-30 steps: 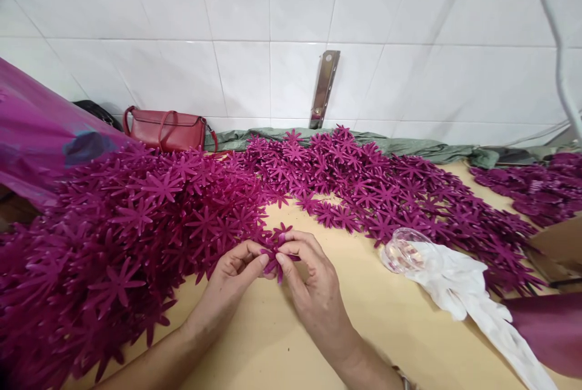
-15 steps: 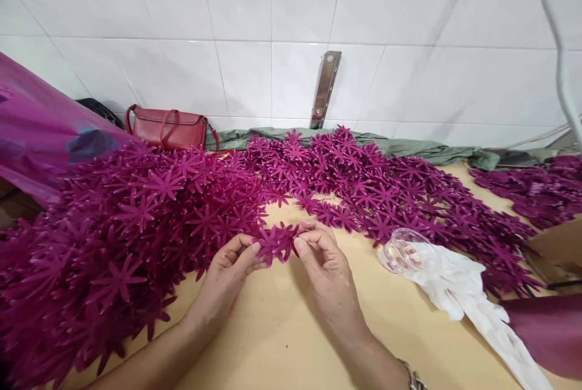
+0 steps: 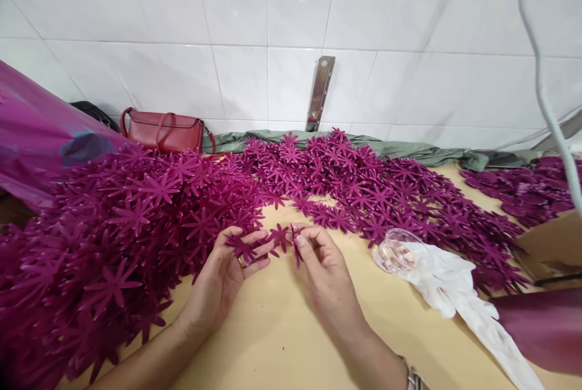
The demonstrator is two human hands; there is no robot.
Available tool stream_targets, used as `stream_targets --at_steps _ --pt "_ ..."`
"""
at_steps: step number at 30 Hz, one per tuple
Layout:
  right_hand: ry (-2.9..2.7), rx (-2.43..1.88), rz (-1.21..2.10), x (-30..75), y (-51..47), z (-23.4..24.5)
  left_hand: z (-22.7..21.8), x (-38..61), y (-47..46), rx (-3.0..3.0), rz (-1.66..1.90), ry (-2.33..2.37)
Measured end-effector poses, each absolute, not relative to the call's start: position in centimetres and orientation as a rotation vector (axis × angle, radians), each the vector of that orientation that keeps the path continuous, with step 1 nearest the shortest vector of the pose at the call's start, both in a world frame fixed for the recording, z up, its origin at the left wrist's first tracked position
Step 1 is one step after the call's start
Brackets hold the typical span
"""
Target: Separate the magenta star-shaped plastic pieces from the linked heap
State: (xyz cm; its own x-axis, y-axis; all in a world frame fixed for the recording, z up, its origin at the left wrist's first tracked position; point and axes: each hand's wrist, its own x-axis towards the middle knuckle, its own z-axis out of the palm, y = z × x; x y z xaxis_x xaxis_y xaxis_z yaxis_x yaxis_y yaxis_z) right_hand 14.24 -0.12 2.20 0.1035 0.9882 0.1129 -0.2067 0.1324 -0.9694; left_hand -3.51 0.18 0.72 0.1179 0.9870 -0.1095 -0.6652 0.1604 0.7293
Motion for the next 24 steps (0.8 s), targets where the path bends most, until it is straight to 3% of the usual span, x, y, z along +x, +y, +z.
stream_targets --at_steps 9,18,24 --pt "-1.708 -1.005 0.36 13.48 -0.7 1.7 0.8 -3.18 -0.2 1.098 1.11 0.767" --pt "-1.9 -0.856 0.213 13.83 -0.77 1.71 1.25 -3.56 -0.05 0.951 1.076 0.718" --pt "-1.799 -0.988 0.163 13.88 -0.99 1.78 0.77 -3.57 0.01 1.032 1.096 0.816"
